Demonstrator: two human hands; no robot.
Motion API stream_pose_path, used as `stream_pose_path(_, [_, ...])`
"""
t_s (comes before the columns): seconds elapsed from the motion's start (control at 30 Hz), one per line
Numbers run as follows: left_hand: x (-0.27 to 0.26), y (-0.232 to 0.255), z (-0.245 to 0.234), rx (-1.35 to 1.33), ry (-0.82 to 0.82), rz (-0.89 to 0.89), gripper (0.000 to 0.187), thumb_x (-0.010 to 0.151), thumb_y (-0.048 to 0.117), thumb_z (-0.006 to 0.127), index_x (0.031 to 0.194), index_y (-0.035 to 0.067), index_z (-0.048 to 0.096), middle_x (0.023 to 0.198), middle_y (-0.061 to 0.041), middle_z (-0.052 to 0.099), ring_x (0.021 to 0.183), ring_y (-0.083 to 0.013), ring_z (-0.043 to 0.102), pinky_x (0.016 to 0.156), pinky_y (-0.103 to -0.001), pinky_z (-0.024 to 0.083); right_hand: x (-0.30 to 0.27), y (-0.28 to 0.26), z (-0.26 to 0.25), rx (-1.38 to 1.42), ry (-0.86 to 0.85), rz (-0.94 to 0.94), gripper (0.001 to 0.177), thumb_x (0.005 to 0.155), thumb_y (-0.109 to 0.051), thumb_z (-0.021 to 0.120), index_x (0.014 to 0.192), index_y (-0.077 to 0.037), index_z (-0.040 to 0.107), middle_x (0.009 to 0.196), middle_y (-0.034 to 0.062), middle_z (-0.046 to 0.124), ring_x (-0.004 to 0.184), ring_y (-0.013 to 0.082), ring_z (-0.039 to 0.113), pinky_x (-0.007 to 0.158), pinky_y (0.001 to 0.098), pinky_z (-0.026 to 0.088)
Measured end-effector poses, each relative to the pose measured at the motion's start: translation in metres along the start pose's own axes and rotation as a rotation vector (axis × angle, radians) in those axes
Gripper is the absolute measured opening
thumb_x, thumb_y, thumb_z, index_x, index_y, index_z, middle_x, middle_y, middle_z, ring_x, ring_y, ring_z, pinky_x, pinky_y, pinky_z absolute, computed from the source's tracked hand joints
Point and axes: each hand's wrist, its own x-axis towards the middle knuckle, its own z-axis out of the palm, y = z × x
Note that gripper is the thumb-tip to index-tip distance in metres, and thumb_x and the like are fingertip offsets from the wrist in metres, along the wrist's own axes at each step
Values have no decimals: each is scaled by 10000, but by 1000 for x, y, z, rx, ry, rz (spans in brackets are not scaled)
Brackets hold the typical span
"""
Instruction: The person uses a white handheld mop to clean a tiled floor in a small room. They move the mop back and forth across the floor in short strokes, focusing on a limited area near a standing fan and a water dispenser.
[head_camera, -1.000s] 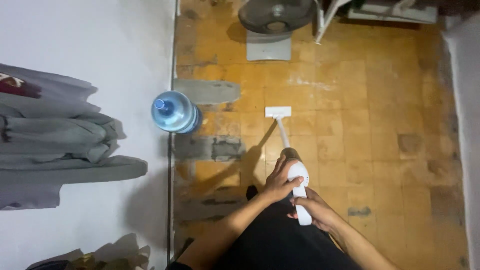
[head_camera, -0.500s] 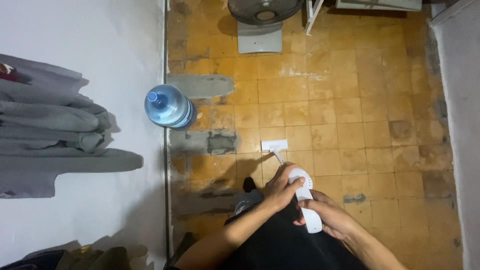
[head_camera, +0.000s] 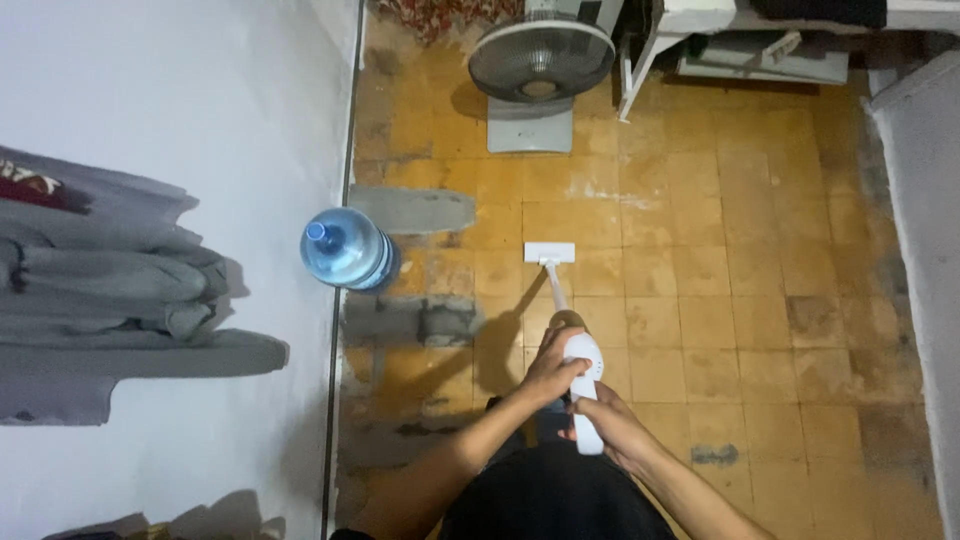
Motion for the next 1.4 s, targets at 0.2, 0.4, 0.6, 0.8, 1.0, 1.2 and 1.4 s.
stream_pose_path(0.2, [58,2,-29,190,-69,-134,788,808,409,526,1573,334,354,1738,-32,129,1594,-338,37,1208,-556,204,58,-37,29,-81,24,57,347,807,0,565,1128,-87,468,833,102,514,477,227,536,368,314,428])
stream_pose_path(0.4, [88,7,-48,167,-86,-123,855,899,465,600,1651,289,232,1706,-276,48,1545,-471,165,1270,-508,231,114,-55,23,-240,34,-125,649,695,-31,680,1286,147,476,773,156,573,546,262,637,461,401,599])
stream_pose_path(0.6, [113,-15,-39,202,-106,-167,924,850,533,634,1653,343,217,1723,-219,29,1543,-422,214,1256,-489,251,146,-39,1,-258,-9,-148,635,679,-50,697,1255,107,483,750,153,595,504,275,679,444,398,588])
stream_pose_path(0.8, [41,23,-31,126,-98,-59,838,925,456,621,1646,217,266,1681,-336,-24,1518,-537,167,1255,-574,214,71,-40,4,-161,-6,-67,599,722,21,677,1277,157,498,829,155,595,620,253,671,544,393,624])
stream_pose_path(1.0, [-32,60,-11,146,-171,-134,738,910,553,496,1580,361,253,1735,-51,-143,1530,-444,189,1164,-709,255,8,-28,-34,21,-172,187,404,905,99,611,1282,43,477,915,201,570,600,269,598,801,523,640])
stream_pose_path(1.2, [-69,18,36,58,-66,5,720,917,573,438,1529,206,340,1719,-174,42,1603,-299,15,1218,-518,175,-51,-10,-52,106,-111,194,308,866,99,673,1151,87,558,937,226,597,690,320,613,808,601,628])
stream_pose_path(1.4, [-87,11,60,-3,-107,-35,772,926,563,481,1554,136,342,1698,-217,71,1593,-321,23,1264,-443,57,-90,-6,-60,186,-99,212,268,879,96,642,1127,109,542,902,282,609,593,368,621,853,671,603])
